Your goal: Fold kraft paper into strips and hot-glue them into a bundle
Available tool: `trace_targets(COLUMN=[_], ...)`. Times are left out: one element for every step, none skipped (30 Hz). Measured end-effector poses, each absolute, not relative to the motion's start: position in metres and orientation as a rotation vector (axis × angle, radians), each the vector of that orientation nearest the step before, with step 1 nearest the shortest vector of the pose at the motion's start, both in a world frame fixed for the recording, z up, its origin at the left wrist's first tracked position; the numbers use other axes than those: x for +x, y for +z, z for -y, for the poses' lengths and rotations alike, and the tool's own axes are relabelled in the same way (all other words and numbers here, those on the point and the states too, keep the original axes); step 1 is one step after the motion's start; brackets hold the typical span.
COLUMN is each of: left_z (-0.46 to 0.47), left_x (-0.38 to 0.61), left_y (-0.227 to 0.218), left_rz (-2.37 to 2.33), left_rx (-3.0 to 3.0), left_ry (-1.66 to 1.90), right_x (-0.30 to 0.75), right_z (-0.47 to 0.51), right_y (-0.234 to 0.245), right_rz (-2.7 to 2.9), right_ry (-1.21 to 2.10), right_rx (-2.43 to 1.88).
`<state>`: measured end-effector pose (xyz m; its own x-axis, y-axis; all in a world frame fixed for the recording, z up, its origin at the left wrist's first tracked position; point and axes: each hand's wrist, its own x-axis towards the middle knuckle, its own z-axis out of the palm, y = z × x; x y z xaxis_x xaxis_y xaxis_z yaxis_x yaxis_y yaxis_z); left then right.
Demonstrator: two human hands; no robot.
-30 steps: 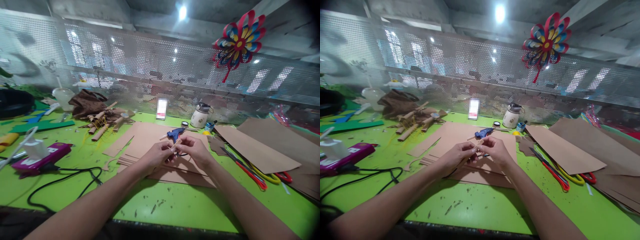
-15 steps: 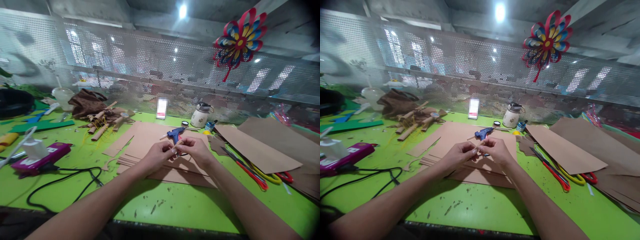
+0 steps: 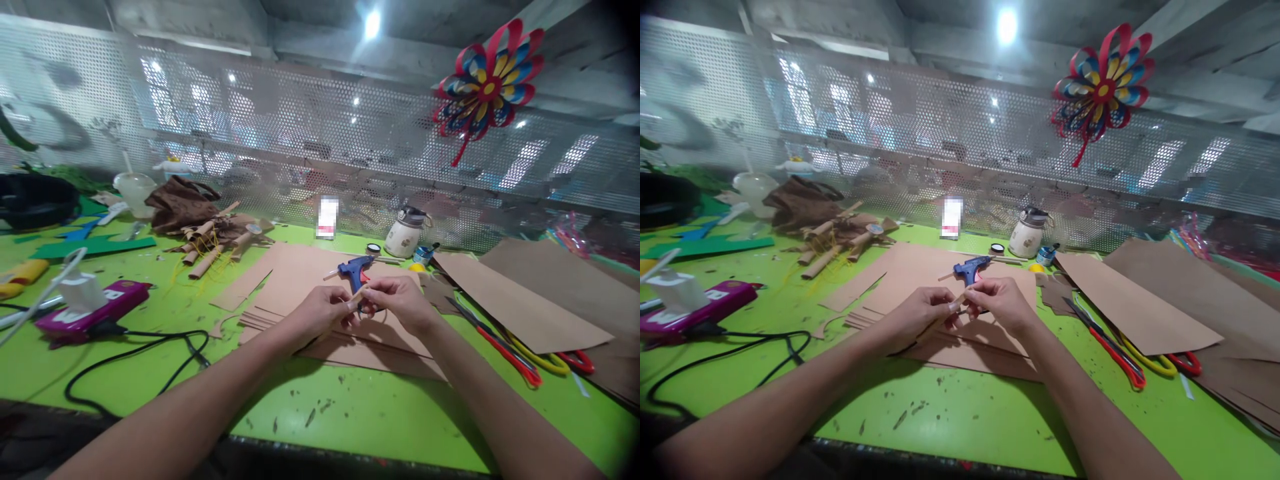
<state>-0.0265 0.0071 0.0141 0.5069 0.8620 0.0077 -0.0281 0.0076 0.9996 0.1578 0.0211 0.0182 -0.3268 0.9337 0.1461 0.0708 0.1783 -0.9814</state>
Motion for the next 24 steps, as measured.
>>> trace_targets(left_z=[-0.006,-0.006,-0.006,-0.005,-0.006,-0.006,-0.006,-0.007,-0.007,-0.007,-0.008,-0.008,-0.008,-0.008,-0.007,-0.007,-0.006,-0.006,-0.006,-0.006,-0.006,-0.006,-0.006,-0.006], left_x=[-0.027,-0.027,-0.027,-0.027,-0.028,-0.028,-0.028,-0.028,-0.027,-0.027,-0.027,-0.027,-0.027,-0.027,-0.027,-0.027,-0.027,-0.028,-0.028,-0.028,-0.028,-0.028,-0.028,-0.028], left_y=[0.015,0.015,0.015,0.015,0.014,0.014,0.013,0.013,0.012,0.012,0.012,0.012,0.012,0.012,0.012,0.012,0.013,0.013,0.013,0.013,0.013,0.013,0.013,0.013], left_rz=[-0.776,-0.766,-0.758,-0.753,-0.75,-0.752,-0.757,-0.767,-0.779,-0.793,-0.806,-0.818,-0.825,-0.827,-0.824,-0.816,-0.805,-0.795,-0.788,-0.785,-0.784,-0.784,-0.787,-0.79], left_rx=[1.381,1.371,1.363,1.355,1.345,1.337,1.335,1.341,1.354,1.372,1.391,1.407,1.418,1.424,1.428,1.432,1.429,1.418,1.403,1.386,1.368,1.352,1.342,1.34], left_ry=[0.81,0.799,0.79,0.782,0.773,0.761,0.751,0.749,0.755,0.764,0.776,0.786,0.791,0.789,0.786,0.784,0.78,0.772,0.762,0.75,0.737,0.726,0.721,0.718], right_x=[0.158,0.158,0.159,0.159,0.16,0.161,0.162,0.163,0.164,0.165,0.165,0.165,0.165,0.165,0.165,0.165,0.165,0.164,0.164,0.163,0.162,0.16,0.159,0.157], right_z=[-0.021,-0.02,-0.02,-0.019,-0.019,-0.019,-0.019,-0.019,-0.019,-0.019,-0.019,-0.019,-0.019,-0.019,-0.019,-0.02,-0.02,-0.021,-0.021,-0.022,-0.023,-0.024,-0.024,-0.025], right_y=[0.019,0.02,0.021,0.023,0.024,0.025,0.026,0.027,0.028,0.028,0.028,0.029,0.029,0.029,0.029,0.029,0.028,0.027,0.026,0.024,0.022,0.019,0.017,0.014], right_rz=[1.601,1.609,1.621,1.645,1.674,1.707,1.737,1.759,1.771,1.773,1.772,1.775,1.778,1.781,1.781,1.778,1.771,1.758,1.739,1.713,1.68,1.643,1.61,1.584], right_ry=[1.259,1.254,1.248,1.246,1.248,1.254,1.263,1.271,1.28,1.29,1.298,1.306,1.313,1.318,1.319,1.315,1.307,1.3,1.299,1.306,1.317,1.327,1.33,1.323], right_rx=[-0.98,-0.979,-0.979,-0.987,-1.0,-1.013,-1.022,-1.027,-1.026,-1.022,-1.015,-1.013,-1.015,-1.02,-1.026,-1.032,-1.035,-1.033,-1.027,-1.02,-1.014,-1.01,-1.01,-1.011])
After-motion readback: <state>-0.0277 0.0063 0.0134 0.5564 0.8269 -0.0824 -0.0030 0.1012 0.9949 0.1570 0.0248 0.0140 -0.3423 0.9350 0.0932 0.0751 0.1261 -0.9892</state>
